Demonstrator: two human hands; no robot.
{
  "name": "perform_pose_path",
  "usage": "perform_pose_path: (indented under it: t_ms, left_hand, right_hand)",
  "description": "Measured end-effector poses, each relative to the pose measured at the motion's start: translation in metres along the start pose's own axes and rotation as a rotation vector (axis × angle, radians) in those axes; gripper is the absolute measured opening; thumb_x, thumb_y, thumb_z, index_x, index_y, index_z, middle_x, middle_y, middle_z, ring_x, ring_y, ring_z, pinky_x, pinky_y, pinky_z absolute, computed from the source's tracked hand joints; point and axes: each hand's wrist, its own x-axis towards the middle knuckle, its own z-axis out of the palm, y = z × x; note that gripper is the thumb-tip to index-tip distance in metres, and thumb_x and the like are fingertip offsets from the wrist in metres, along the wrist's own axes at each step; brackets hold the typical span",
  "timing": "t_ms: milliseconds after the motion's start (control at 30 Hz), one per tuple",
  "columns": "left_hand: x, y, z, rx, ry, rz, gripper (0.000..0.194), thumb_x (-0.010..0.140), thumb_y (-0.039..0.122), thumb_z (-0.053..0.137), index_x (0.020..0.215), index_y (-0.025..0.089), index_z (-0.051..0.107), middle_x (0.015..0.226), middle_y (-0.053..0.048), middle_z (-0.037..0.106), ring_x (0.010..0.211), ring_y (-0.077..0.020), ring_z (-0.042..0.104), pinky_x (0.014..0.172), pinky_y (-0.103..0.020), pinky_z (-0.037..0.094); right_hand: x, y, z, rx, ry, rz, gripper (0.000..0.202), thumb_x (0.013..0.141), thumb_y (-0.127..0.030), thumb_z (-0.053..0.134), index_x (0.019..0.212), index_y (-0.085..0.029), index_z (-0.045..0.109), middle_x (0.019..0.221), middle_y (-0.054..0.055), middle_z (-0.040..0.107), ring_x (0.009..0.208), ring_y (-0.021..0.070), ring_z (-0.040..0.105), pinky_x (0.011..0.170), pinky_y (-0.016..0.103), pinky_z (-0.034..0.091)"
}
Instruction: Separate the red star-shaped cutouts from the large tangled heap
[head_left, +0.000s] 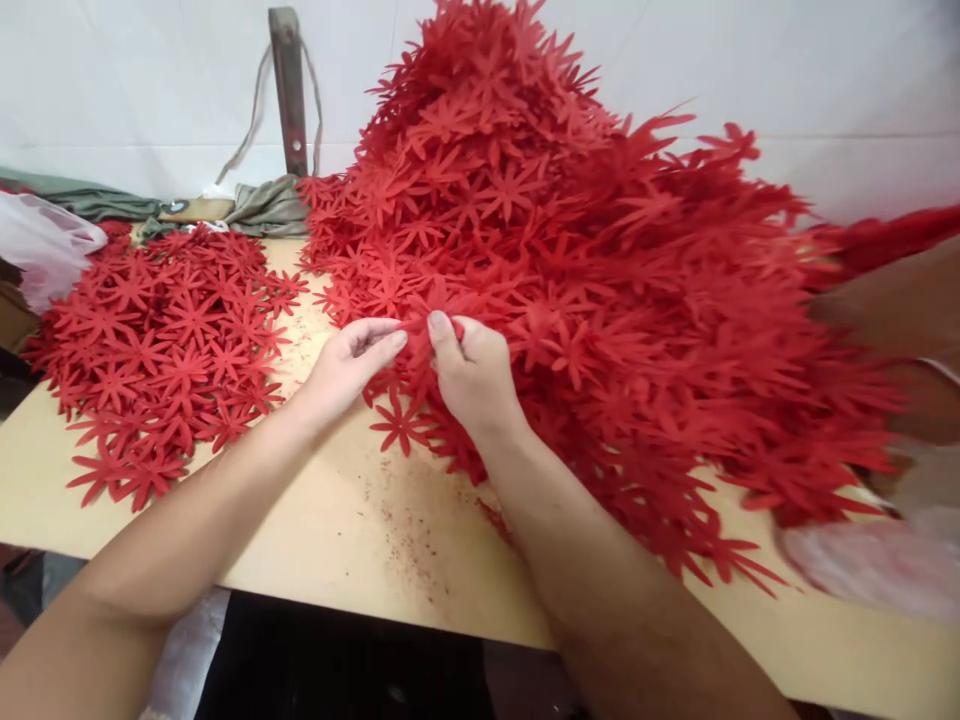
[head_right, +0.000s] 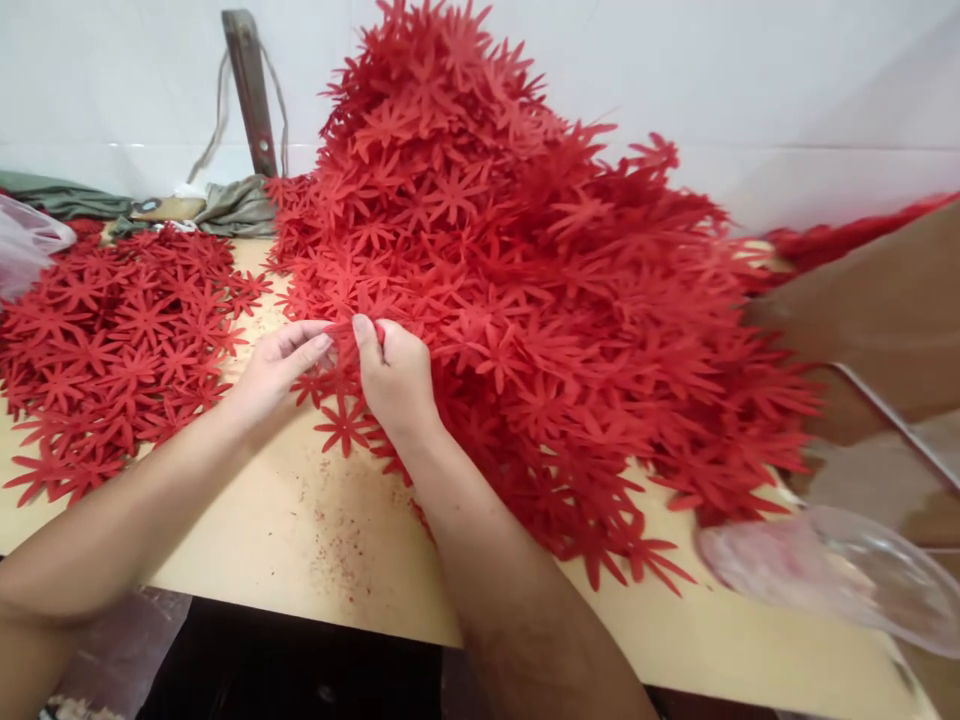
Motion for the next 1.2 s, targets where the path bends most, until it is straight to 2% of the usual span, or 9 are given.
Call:
perform_pose_path:
  t_ms: [133, 267, 433, 533, 600, 767, 867, 1000, 1200]
  left_hand:
    - [-0.001, -0.003, 0.004, -0.029, -0.036, 0.022, 0.008, 0.076, 0.012, 0.067, 0.084, 0.014, 0.066, 0.077, 0.002, 0.068, 0.070, -0.0042, 0.060, 0.076, -0.017, 0.048]
    - [0.003, -0.004, 0.003, -0.047, 0.070, 0.000, 0.013, 0.082, 0.010, 0.060, 0.069, 0.014, 0.061, 0.060, 0.006, 0.061, 0.056, -0.0031, 0.055, 0.066, -0.016, 0.047]
    - [0.008, 0.000, -0.006, -0.074, 0.207, 0.009, 0.020, 0.087, 0.011, 0.053, 0.068, 0.014, 0.057, 0.057, 0.005, 0.059, 0.051, -0.0028, 0.051, 0.057, -0.016, 0.042]
    - [0.009, 0.000, -0.007, -0.045, 0.202, 0.016, 0.021, 0.086, 0.010, 0.054, 0.066, 0.014, 0.058, 0.054, 0.005, 0.057, 0.049, -0.0030, 0.049, 0.057, -0.016, 0.041]
    - [0.009, -0.001, -0.004, -0.008, 0.157, 0.001, 0.021, 0.085, 0.008, 0.055, 0.065, 0.013, 0.057, 0.051, 0.006, 0.055, 0.047, -0.0034, 0.047, 0.057, -0.017, 0.040]
    - [0.005, -0.004, 0.004, 0.117, 0.027, -0.029, 0.023, 0.082, 0.002, 0.056, 0.062, 0.012, 0.057, 0.045, 0.007, 0.052, 0.044, -0.0031, 0.045, 0.053, -0.017, 0.037]
    - [0.004, -0.005, 0.001, 0.178, -0.027, -0.039, 0.018, 0.082, 0.004, 0.057, 0.066, 0.012, 0.059, 0.048, 0.006, 0.056, 0.046, -0.0036, 0.049, 0.054, -0.017, 0.039]
    - [0.005, -0.009, -0.005, 0.309, -0.100, -0.029, 0.017, 0.082, 0.012, 0.058, 0.066, 0.012, 0.062, 0.056, 0.003, 0.060, 0.052, -0.0054, 0.052, 0.059, -0.020, 0.042]
    - [0.008, -0.009, -0.007, 0.228, 0.058, 0.073, 0.009, 0.081, 0.014, 0.060, 0.073, 0.013, 0.061, 0.064, 0.003, 0.061, 0.060, -0.0053, 0.053, 0.065, -0.019, 0.042]
  right_hand:
    - [-0.004, -0.005, 0.004, 0.095, -0.083, 0.016, 0.061, 0.074, -0.074, 0.048, 0.048, -0.021, 0.031, 0.048, -0.005, 0.028, 0.047, 0.0062, 0.027, 0.046, 0.026, 0.027]
    - [-0.009, -0.005, 0.009, 0.256, -0.207, 0.055, 0.060, 0.074, -0.078, 0.043, 0.054, -0.021, 0.035, 0.051, -0.005, 0.032, 0.049, 0.0068, 0.030, 0.047, 0.024, 0.032]
    - [-0.004, 0.007, 0.006, 0.092, -0.025, 0.005, 0.043, 0.082, -0.056, 0.052, 0.060, -0.021, 0.041, 0.061, -0.002, 0.042, 0.056, 0.0089, 0.042, 0.055, 0.025, 0.043]
    - [-0.001, 0.013, 0.002, -0.067, 0.057, -0.107, 0.033, 0.078, -0.050, 0.061, 0.087, -0.018, 0.062, 0.098, 0.009, 0.059, 0.088, 0.0175, 0.058, 0.074, 0.032, 0.052]
    - [-0.001, 0.012, 0.001, -0.012, -0.004, -0.124, 0.041, 0.079, -0.053, 0.059, 0.100, -0.018, 0.064, 0.111, 0.012, 0.060, 0.099, 0.0202, 0.060, 0.082, 0.035, 0.053]
    - [-0.006, 0.003, 0.006, 0.313, -0.306, 0.048, 0.036, 0.075, -0.054, 0.064, 0.070, -0.019, 0.062, 0.067, 0.002, 0.065, 0.067, 0.0143, 0.062, 0.068, 0.032, 0.054]
    - [-0.005, 0.005, 0.007, 0.370, -0.215, 0.135, 0.028, 0.069, -0.044, 0.071, 0.067, -0.018, 0.063, 0.064, 0.000, 0.064, 0.062, 0.0127, 0.059, 0.064, 0.029, 0.052]
    - [0.000, 0.010, 0.005, 0.364, -0.065, 0.177, 0.015, 0.073, -0.030, 0.067, 0.066, -0.019, 0.061, 0.062, -0.002, 0.060, 0.061, 0.0107, 0.056, 0.063, 0.027, 0.048]
    - [-0.001, 0.000, -0.002, 0.113, -0.062, 0.122, 0.033, 0.082, -0.023, 0.059, 0.050, -0.018, 0.052, 0.047, -0.004, 0.047, 0.046, 0.0073, 0.039, 0.050, 0.025, 0.033]
